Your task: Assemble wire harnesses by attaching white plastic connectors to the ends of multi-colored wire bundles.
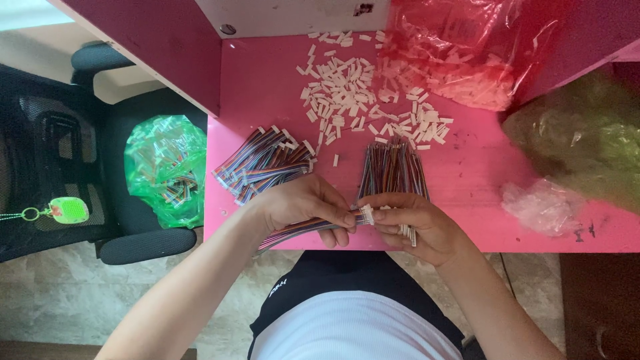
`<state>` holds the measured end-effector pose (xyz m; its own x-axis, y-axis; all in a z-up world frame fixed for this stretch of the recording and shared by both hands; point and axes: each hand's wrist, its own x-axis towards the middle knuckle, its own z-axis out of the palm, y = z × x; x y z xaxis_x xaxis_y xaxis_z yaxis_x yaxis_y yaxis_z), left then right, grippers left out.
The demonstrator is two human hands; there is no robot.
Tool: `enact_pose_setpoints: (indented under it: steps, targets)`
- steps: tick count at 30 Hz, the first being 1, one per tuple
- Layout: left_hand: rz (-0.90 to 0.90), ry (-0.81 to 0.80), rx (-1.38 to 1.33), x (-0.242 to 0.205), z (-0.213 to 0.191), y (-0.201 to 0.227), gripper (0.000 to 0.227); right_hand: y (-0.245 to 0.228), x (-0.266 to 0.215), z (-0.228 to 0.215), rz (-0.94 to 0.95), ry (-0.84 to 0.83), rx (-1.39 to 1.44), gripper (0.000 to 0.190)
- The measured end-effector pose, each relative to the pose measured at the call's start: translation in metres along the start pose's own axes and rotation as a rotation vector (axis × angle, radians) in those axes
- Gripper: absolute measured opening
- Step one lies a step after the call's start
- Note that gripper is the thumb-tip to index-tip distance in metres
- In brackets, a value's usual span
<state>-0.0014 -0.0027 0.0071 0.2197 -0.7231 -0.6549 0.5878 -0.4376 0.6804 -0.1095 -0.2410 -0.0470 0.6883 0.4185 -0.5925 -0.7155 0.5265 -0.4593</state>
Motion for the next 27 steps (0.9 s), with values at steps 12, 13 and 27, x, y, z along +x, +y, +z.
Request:
enact_pose_setpoints:
  steps: [12, 13, 27]
  targets:
    - [0.02, -0.007, -0.02, 0.005, -0.001, -0.006, 0.027, -0.009, -0.005, 0.015, 0.002, 0.17, -0.197, 0.036]
    - [0.02, -0.008, -0.02, 0.005, 0.0, -0.003, 0.027, -0.009, -0.006, 0.014, 0.002, 0.171, -0.197, 0.036]
    - [0.04, 0.016, 0.215, 0.005, 0.003, 0.003, 0.029, -0.011, -0.004, 0.011, 0.007, 0.19, -0.203, 0.029]
